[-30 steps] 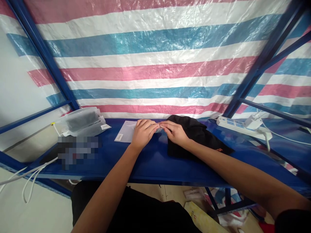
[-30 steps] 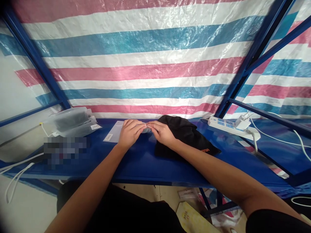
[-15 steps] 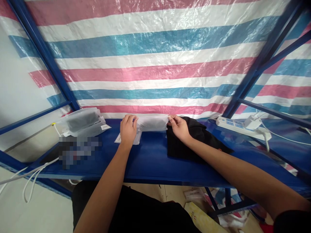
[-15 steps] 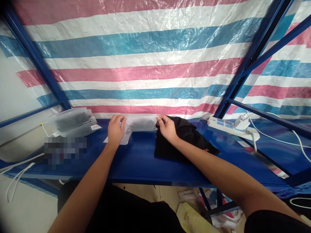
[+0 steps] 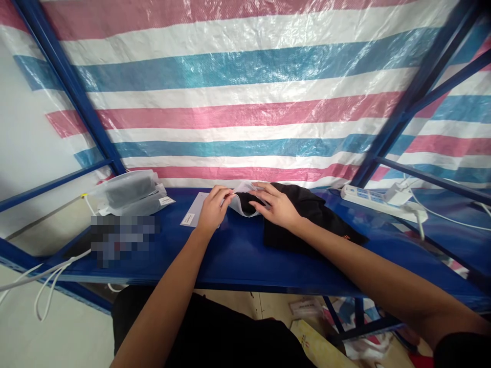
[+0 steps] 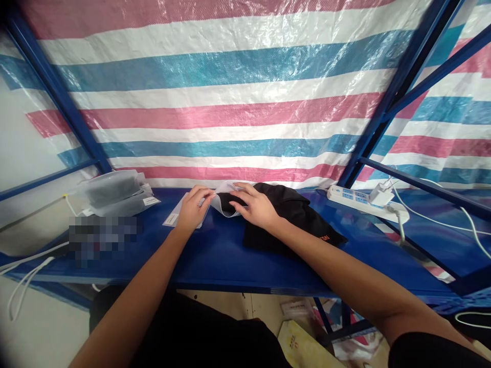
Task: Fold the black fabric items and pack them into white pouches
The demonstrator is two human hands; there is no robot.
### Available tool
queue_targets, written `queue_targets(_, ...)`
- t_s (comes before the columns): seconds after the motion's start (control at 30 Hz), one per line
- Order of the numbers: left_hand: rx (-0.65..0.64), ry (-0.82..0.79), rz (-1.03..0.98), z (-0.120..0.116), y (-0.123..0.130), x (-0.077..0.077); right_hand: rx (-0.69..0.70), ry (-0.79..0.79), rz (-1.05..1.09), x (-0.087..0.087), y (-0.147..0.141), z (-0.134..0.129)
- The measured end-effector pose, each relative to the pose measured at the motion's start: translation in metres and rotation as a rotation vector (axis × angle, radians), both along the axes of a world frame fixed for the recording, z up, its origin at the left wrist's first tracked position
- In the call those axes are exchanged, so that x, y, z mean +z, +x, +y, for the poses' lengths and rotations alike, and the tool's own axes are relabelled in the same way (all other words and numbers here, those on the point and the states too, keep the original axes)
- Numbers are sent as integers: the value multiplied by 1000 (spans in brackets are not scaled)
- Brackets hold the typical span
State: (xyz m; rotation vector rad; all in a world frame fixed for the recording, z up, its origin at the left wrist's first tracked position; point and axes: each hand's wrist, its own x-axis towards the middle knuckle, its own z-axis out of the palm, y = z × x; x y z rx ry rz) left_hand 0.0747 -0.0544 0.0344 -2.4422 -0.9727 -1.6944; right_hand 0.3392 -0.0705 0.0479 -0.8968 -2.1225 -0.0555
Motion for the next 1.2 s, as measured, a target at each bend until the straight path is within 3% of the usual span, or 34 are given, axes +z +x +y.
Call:
queue_targets(0.13,-93,18,67,-13,13,-1,-164,-101,-106,-10,-3,4)
queue_targets(0.27,-117,8,32,-22,23,1,-208,-170,2,-15,-1,11)
queue_targets(0.37,2,-29,-133,-19,22,3,-79,-214,251,-10,2,15)
queue_targets(0.43,64,-99,-220,-14,18,2,67,-333,446,-8,1,16)
queue_targets(0.6,-110,-497,-74,-4,14,-7,255,-775,834,-18,-10,16)
queue_targets(0.73,-72,-559,-86,-2,16,-9,300,-941,949,-20,-16,13)
queue_targets(0.97,85,-436,-234,2,10,0,304,-844,1054,-5,-18,12)
queue_targets(1.2,185,-349,-210,1,15,3,256,-852,1130,-11,-23,17)
